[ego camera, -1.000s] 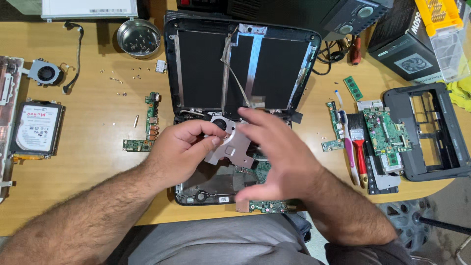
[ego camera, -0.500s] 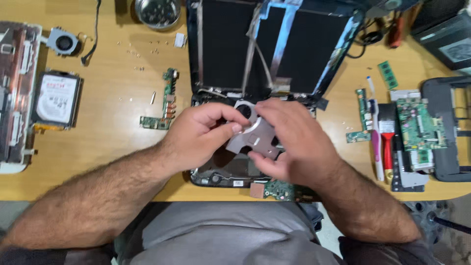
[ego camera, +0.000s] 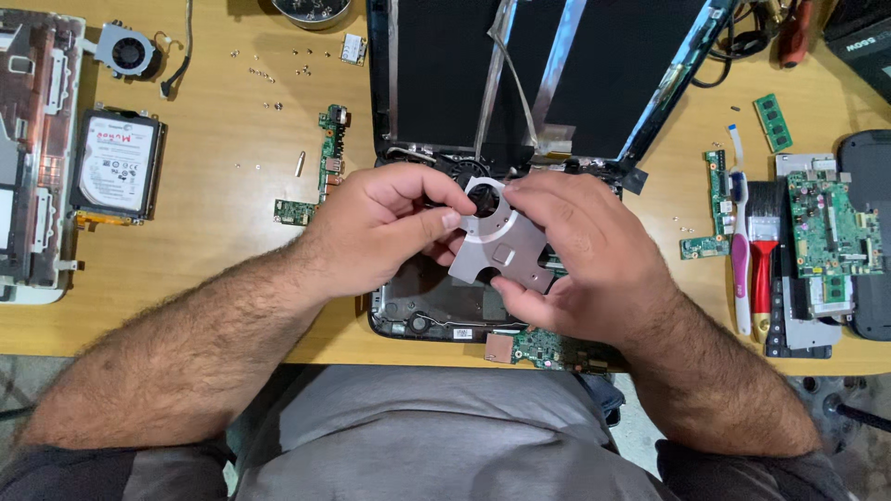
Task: The person disassembles a laptop cooling fan and heatsink assembly using a screwdriver, cleans the fan with a brush, and reassembles the components. The workspace contains various laptop parts and tools.
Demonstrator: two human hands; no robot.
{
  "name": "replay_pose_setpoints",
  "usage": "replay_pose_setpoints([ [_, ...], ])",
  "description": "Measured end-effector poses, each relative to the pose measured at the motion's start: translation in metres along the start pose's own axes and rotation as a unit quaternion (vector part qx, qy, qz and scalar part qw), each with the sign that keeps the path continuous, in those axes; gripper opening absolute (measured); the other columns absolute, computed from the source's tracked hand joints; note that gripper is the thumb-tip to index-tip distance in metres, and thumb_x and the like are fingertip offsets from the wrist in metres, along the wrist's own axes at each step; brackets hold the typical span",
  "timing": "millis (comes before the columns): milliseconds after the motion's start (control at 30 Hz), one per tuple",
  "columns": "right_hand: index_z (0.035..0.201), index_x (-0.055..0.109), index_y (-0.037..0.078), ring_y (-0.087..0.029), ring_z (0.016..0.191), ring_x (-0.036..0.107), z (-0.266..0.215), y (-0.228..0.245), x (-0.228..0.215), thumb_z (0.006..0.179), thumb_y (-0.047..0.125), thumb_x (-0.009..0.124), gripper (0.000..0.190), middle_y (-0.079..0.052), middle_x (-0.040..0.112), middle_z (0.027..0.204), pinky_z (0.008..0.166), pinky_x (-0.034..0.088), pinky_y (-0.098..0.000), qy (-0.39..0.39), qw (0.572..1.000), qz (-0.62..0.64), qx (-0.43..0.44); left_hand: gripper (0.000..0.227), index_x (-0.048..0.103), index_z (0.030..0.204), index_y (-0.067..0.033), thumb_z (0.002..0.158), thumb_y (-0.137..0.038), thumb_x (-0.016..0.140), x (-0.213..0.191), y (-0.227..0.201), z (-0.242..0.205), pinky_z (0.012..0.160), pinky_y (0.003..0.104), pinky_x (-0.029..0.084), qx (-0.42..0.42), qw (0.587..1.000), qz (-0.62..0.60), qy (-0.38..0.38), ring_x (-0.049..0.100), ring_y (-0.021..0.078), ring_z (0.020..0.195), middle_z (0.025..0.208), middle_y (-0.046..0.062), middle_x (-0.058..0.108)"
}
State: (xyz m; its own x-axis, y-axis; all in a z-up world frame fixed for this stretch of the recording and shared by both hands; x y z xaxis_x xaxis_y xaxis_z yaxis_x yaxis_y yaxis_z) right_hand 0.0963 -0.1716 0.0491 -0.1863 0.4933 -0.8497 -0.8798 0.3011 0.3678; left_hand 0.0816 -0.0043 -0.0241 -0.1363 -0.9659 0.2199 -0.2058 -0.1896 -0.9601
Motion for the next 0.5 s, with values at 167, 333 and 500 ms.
replay_pose_setpoints([
  [167, 0.132, 0.058, -0.009, -0.04, 0.117, 0.065, -0.001, -0.001, -0.005, 0.079, 0.02, 0.089, 0.068, -0.026, 0.065, 0.128, 0.101, 0.053, -0.0485, -0.006, 1.0, 0.007, -0.001, 0.01, 0.069, 0.106, -0.0001, 0.097, -0.002, 0.064, -0.001, 0.001, 0.001, 0.068, 0.028, 0.068, -0.002, 0.999, -0.038, -0.001, 0.075, 0.0193, 0.074, 0.081, 0.016, 0.073],
  [333, 0.135, 0.055, -0.005, -0.038, 0.116, 0.06, -0.004, -0.01, -0.006, 0.078, 0.023, 0.085, 0.07, -0.023, 0.061, 0.128, 0.102, 0.049, -0.0482, 0.017, 0.999, 0.03, 0.029, 0.01, 0.068, 0.106, 0.0007, 0.098, -0.002, 0.063, -0.001, -0.001, 0.001, 0.068, 0.029, 0.069, -0.001, 0.999, -0.046, 0.011, 0.079, 0.0234, 0.081, 0.084, 0.019, 0.075],
  [500, 0.135, 0.052, -0.006, -0.04, 0.112, 0.059, -0.003, -0.013, -0.008, 0.077, 0.021, 0.079, 0.07, -0.024, 0.06, 0.124, 0.099, 0.048, -0.0495, 0.064, 0.997, 0.039, 0.036, 0.01, 0.067, 0.107, 0.0011, 0.098, -0.002, 0.062, -0.003, 0.004, 0.002, 0.067, 0.029, 0.068, -0.006, 0.999, -0.048, 0.016, 0.08, 0.023, 0.084, 0.09, 0.019, 0.074],
])
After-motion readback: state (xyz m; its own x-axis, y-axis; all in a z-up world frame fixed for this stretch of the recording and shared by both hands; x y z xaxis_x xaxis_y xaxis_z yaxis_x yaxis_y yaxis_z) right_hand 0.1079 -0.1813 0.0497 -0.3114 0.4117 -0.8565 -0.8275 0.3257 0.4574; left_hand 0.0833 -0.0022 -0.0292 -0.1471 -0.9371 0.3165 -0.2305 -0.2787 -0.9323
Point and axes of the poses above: each hand's wrist, its own z-axis towards the middle knuckle, its own x-axis out of the palm, y = z × x, the point moved 7 cm from there along z, towards the middle knuckle
